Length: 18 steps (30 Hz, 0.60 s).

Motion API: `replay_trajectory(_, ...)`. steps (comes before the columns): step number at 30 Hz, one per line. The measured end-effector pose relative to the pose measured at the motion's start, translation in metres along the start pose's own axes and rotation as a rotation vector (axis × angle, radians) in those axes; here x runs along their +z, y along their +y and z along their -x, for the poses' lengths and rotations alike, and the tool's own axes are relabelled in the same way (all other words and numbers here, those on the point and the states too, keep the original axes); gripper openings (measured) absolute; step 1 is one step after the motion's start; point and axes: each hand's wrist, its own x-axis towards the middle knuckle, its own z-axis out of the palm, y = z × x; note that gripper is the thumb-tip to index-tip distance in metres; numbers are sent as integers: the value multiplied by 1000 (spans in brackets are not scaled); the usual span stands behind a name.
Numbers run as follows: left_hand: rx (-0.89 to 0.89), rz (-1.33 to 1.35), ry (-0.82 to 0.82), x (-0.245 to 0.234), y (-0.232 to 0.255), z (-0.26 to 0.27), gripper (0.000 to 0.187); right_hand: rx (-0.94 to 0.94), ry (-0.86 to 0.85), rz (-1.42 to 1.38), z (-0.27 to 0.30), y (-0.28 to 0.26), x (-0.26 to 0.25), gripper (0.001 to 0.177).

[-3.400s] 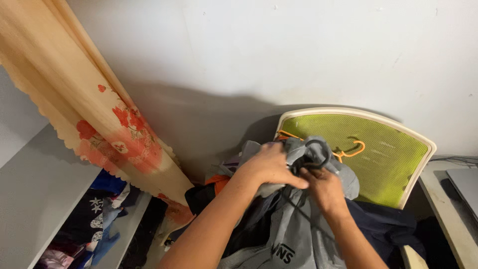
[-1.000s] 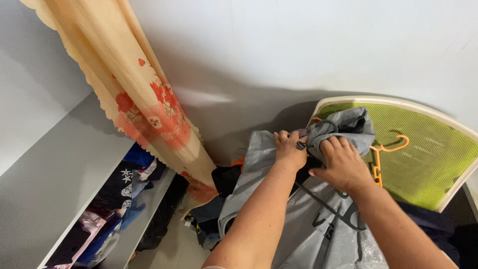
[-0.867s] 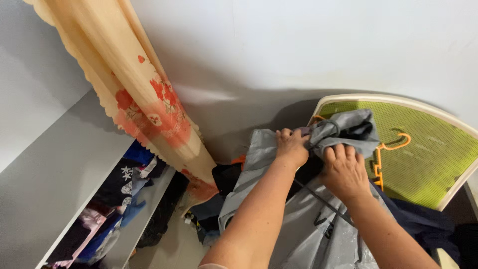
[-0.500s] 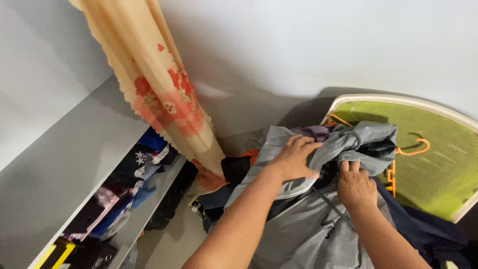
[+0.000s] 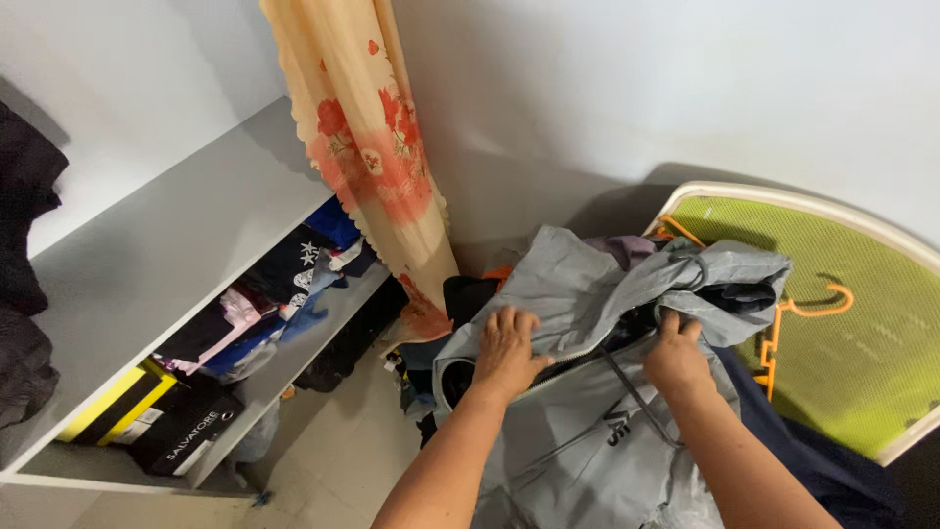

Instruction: The person places a dark puffer jacket on a pink hanger, zips it, and hangs it on a closet rod. Then the person places a gray Vans jacket on a black hanger, zips it, and hangs it on the same rod next to the first jacket.

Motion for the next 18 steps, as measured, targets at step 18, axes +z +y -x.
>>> replay_trajectory(18,540,244,21,-18,144,-31,73,18,903,-173,93,62,-151,25)
